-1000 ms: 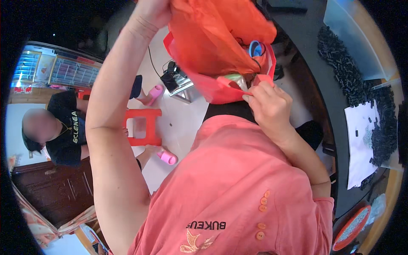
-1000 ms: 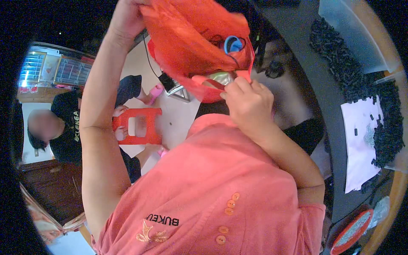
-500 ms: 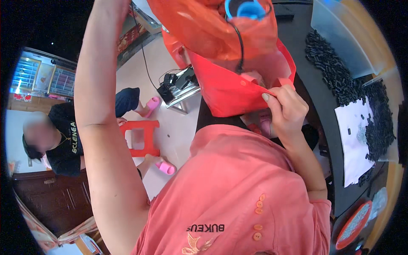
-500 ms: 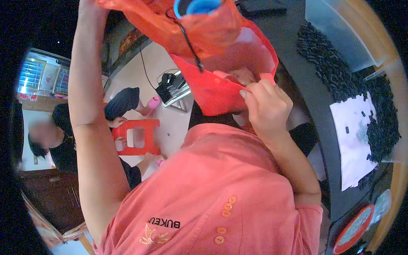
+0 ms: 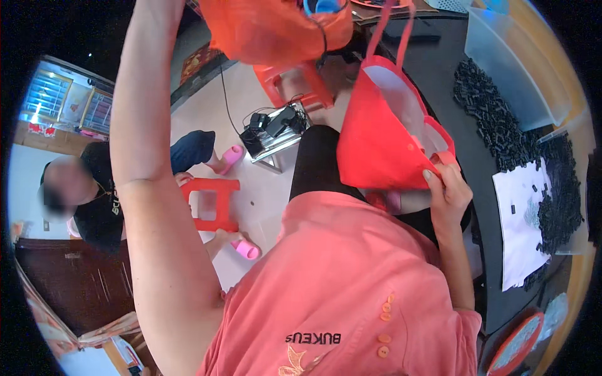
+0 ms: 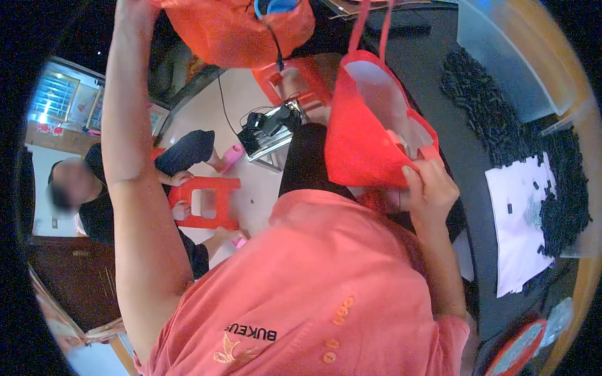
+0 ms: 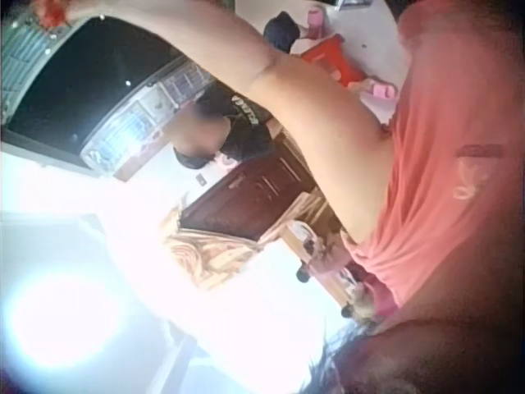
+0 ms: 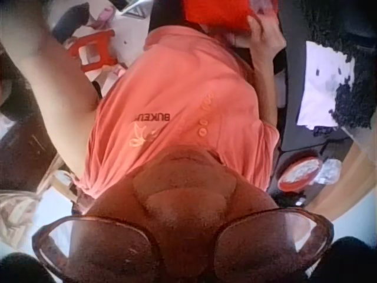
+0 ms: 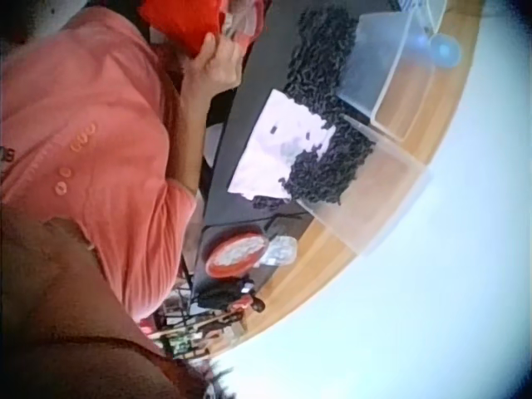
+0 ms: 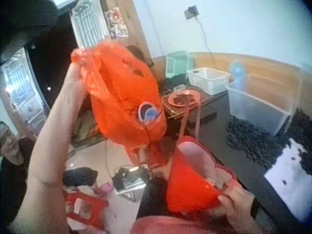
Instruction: Organizing hand fans and small plastic components on a workspace.
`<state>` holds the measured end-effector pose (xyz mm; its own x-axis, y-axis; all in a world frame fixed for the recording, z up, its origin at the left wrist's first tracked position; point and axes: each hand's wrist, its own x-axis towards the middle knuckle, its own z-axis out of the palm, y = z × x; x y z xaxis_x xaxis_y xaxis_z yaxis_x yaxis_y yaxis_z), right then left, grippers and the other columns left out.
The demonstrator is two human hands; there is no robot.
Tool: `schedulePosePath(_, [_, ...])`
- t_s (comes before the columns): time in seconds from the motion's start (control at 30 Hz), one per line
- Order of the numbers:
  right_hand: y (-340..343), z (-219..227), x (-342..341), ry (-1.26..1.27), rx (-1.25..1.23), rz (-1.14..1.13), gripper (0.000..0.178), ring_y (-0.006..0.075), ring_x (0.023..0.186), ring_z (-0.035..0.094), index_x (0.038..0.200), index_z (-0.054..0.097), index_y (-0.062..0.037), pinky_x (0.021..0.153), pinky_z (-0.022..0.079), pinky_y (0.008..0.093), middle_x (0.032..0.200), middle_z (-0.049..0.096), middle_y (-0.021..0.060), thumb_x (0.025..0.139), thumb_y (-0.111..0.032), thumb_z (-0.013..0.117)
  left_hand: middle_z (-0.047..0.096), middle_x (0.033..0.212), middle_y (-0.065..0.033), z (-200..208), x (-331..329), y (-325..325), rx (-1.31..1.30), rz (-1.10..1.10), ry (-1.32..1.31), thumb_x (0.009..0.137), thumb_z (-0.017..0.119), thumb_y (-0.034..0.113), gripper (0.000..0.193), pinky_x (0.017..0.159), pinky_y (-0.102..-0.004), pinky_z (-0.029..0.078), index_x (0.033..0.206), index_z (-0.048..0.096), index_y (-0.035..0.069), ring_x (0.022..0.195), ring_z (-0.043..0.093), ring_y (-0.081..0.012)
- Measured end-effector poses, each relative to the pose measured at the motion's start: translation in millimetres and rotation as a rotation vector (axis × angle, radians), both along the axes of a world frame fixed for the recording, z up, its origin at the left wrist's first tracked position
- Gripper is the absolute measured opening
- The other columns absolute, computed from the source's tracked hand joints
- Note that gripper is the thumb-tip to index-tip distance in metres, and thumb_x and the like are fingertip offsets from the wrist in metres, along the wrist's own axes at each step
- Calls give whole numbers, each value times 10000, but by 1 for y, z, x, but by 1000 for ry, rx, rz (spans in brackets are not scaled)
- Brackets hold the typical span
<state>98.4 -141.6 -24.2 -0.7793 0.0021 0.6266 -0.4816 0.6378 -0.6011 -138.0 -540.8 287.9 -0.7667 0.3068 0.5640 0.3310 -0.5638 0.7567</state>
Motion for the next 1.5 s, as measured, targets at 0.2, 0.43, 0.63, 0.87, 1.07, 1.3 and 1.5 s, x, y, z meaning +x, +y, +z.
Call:
schedulePosePath(0.2, [16, -19, 7, -58, 137, 27, 135, 312, 652, 579, 863, 614, -19, 586, 457, 373, 735, 554, 130, 776, -70, 705, 668, 979, -160, -69, 42, -23, 121, 208, -313, 733, 523, 136, 257, 945, -470, 501, 943, 613, 19, 939, 640, -319])
schedulePosePath(0.43, [25, -71, 15, -194, -31, 6, 185, 330, 744, 622, 903, 611, 7, 664, 496, 366, 852, 626, 172, 797, -106, 712, 502, 1319, -216, -161, 60, -95, 116, 621, -543, 782, 422, -57, 521, 1062, -523, 393, 1302, 435, -27, 1207, 507, -382])
schedulePosePath(0.63, [66, -141, 3, -274, 103, -147, 209, 372, 777, 607, 930, 603, 27, 694, 478, 407, 878, 621, 225, 825, -128, 694, 534, 1237, -208, -197, 107, -77, 242, 767, -654, 740, 439, -72, 438, 1042, -535, 407, 1173, 490, -34, 1145, 530, -383])
schedulePosePath(0.87, [169, -296, -44, -691, 174, -391, 446, 394, 880, 628, 1139, 639, -3, 780, 490, 404, 1032, 658, 234, 834, -326, 673, 564, 1199, -201, -232, 134, -89, 322, 855, -745, 724, 430, -58, 408, 1044, -539, 401, 1119, 530, -27, 1153, 522, -382])
schedulePosePath(1.07, [312, -497, -139, -667, 285, -433, 447, 392, 947, 614, 1173, 627, -19, 861, 477, 415, 1058, 659, 238, 844, -321, 657, 562, 1213, -197, -259, 122, -91, 264, 812, -744, 734, 442, -42, 387, 1062, -532, 385, 1108, 538, -25, 1170, 519, -370])
schedulePosePath(1.3, [274, -492, -165, -1096, 25, -376, 313, 323, 774, 635, 1131, 651, -47, 712, 530, 410, 918, 678, 174, 874, -220, 610, 555, 1238, -192, -250, 142, -73, 201, 864, -722, 741, 456, -35, 402, 1077, -527, 370, 1134, 535, -21, 1176, 517, -366])
schedulePosePath(1.5, [238, -408, -122, -1122, -325, -232, 220, 231, 638, 587, 1053, 670, -59, 568, 481, 353, 825, 650, 106, 871, -158, 597, 562, 1243, -189, -281, 136, -71, 240, 844, -788, 754, 448, -15, 397, 1063, -514, 390, 1141, 540, -19, 1176, 524, -356])
